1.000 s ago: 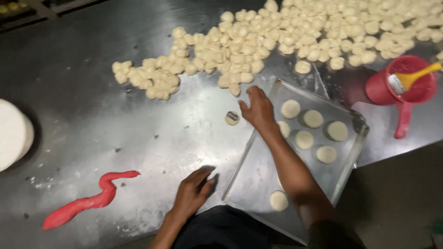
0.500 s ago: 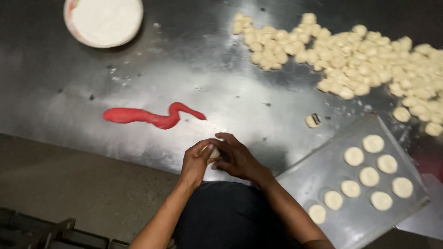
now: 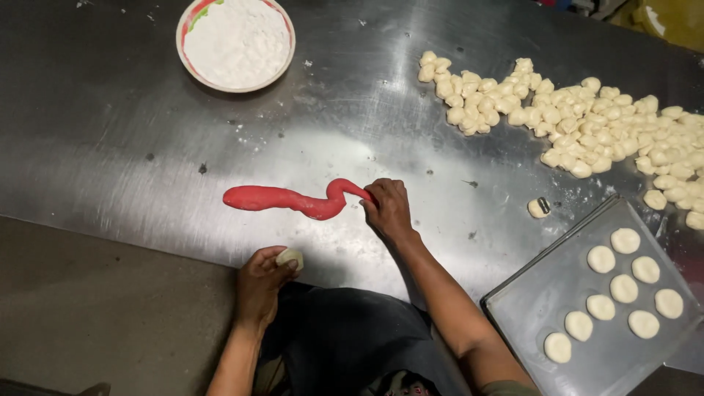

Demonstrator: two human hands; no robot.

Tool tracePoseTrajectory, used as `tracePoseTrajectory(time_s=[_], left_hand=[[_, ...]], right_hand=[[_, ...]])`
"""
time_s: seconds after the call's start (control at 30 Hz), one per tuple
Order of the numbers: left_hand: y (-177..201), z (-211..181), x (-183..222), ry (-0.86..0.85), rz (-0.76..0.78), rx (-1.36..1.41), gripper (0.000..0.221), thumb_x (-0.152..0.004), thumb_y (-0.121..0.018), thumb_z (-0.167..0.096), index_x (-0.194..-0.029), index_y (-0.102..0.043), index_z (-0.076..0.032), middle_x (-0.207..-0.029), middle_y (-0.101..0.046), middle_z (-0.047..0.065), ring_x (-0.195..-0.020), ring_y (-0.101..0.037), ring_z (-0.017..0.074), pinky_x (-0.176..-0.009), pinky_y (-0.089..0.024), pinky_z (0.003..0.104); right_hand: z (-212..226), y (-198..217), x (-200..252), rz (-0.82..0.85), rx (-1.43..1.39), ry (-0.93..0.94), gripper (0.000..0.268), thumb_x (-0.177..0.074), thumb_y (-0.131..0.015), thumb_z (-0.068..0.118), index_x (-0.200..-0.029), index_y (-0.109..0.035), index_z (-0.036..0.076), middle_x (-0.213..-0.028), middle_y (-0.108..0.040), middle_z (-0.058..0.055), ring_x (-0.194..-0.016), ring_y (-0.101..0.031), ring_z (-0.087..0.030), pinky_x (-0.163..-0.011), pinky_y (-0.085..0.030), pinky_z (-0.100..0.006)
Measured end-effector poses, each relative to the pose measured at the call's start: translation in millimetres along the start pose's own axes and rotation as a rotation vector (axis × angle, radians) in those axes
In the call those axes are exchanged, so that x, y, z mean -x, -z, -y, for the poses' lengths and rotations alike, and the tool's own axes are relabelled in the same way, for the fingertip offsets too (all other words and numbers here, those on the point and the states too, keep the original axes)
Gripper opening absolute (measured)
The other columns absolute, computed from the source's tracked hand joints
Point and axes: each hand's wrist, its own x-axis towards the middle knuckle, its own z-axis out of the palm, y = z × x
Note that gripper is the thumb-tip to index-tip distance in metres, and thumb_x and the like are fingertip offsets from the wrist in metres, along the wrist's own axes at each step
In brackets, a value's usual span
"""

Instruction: The person is preparing dough, shaping it into cookies, placing them on a tray, and brushing them with a glaze.

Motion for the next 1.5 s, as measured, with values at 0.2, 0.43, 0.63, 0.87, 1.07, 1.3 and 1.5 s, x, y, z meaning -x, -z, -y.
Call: tracePoseTrajectory(time_s=[0.2, 0.43, 0.63, 0.87, 1.07, 1.3, 1.5], left_hand=[[-8.2, -10.4, -39.4, 0.021, 0.205, -0.064, 0.029, -0.086, -0.074, 0.001, -0.114, -0.065, 0.007, -0.098, -0.071, 0.016, -0.084, -0.071, 0.0242, -0.072, -0.064, 0.039], [-102.7, 23.8, -96.6, 0.076, 0.468, -0.27, 0.028, -0.092, -0.07, -0.007, -0.113, -0.067, 0.01, -0.102, -0.074, 0.018, -0.089, -0.075, 0.0256, -0.075, -0.067, 0.04], [-190.3, 17.1, -63.1, 0.422, 0.841, -0.127, 0.047, -0.094, -0.067, -0.018, -0.136, -0.06, 0.002, -0.118, -0.073, 0.009, -0.109, -0.068, 0.0197, -0.089, -0.06, 0.038], [-238.2, 21.5, -26.2, 0.185, 0.933, -0.24, 0.053, -0.092, -0.075, -0.017, -0.139, -0.06, 0.004, -0.12, -0.073, 0.012, -0.107, -0.069, 0.0164, -0.092, -0.058, 0.031], [-261.7, 40.4, -4.4, 0.17, 0.879, -0.19, 0.051, -0.091, -0.076, -0.01, -0.135, -0.061, 0.008, -0.109, -0.076, 0.016, -0.098, -0.075, 0.0196, -0.088, -0.062, 0.032], [-288.6, 51.9, 7.3, 0.187, 0.851, -0.243, 0.04, -0.086, -0.08, -0.007, -0.122, -0.07, 0.007, -0.106, -0.072, 0.014, -0.085, -0.076, 0.023, -0.067, -0.067, 0.033], [-290.4, 75.7, 7.3, -0.032, 0.679, -0.283, 0.029, -0.086, -0.079, -0.006, -0.113, -0.076, 0.003, -0.106, -0.063, 0.008, -0.081, -0.074, 0.0211, -0.057, -0.063, 0.029]], right_hand=[[-41.0, 24.6, 20.1, 0.017, 0.177, -0.119, 0.011, -0.077, -0.075, 0.005, -0.087, -0.077, 0.003, -0.089, -0.072, -0.015, -0.09, -0.065, -0.036, -0.082, -0.054, -0.045], [-1.9, 100.1, 54.7, -0.379, -0.758, -1.009, 0.009, -0.095, -0.074, 0.001, -0.103, -0.077, 0.0, -0.091, -0.072, -0.014, -0.073, -0.063, -0.02, -0.066, -0.053, -0.034], [54.4, 124.4, 73.3, -0.652, -1.069, -0.897, 0.015, -0.086, -0.071, -0.003, -0.101, -0.073, 0.0, -0.095, -0.075, -0.011, -0.086, -0.075, -0.02, -0.083, -0.064, -0.031], [44.8, 158.6, 99.0, -0.493, -0.411, -0.529, 0.014, -0.085, -0.078, -0.006, -0.098, -0.078, -0.002, -0.103, -0.073, -0.007, -0.097, -0.069, -0.014, -0.086, -0.056, -0.025], [-20.0, 180.6, 135.1, -0.404, -0.733, -0.669, 0.025, -0.084, -0.083, -0.003, -0.105, -0.068, -0.002, -0.096, -0.064, -0.001, -0.084, -0.063, -0.008, -0.075, -0.055, -0.024], [-35.5, 246.0, 116.2, 0.131, -1.139, -0.875, 0.047, -0.075, -0.079, -0.003, -0.12, -0.064, -0.003, -0.098, -0.076, -0.009, -0.086, -0.074, -0.013, -0.079, -0.061, -0.028], [-42.9, 250.0, 120.7, 0.155, -1.505, -0.804, 0.039, -0.089, -0.069, 0.007, -0.125, -0.064, -0.006, -0.102, -0.076, -0.015, -0.085, -0.075, -0.02, -0.077, -0.063, -0.031]])
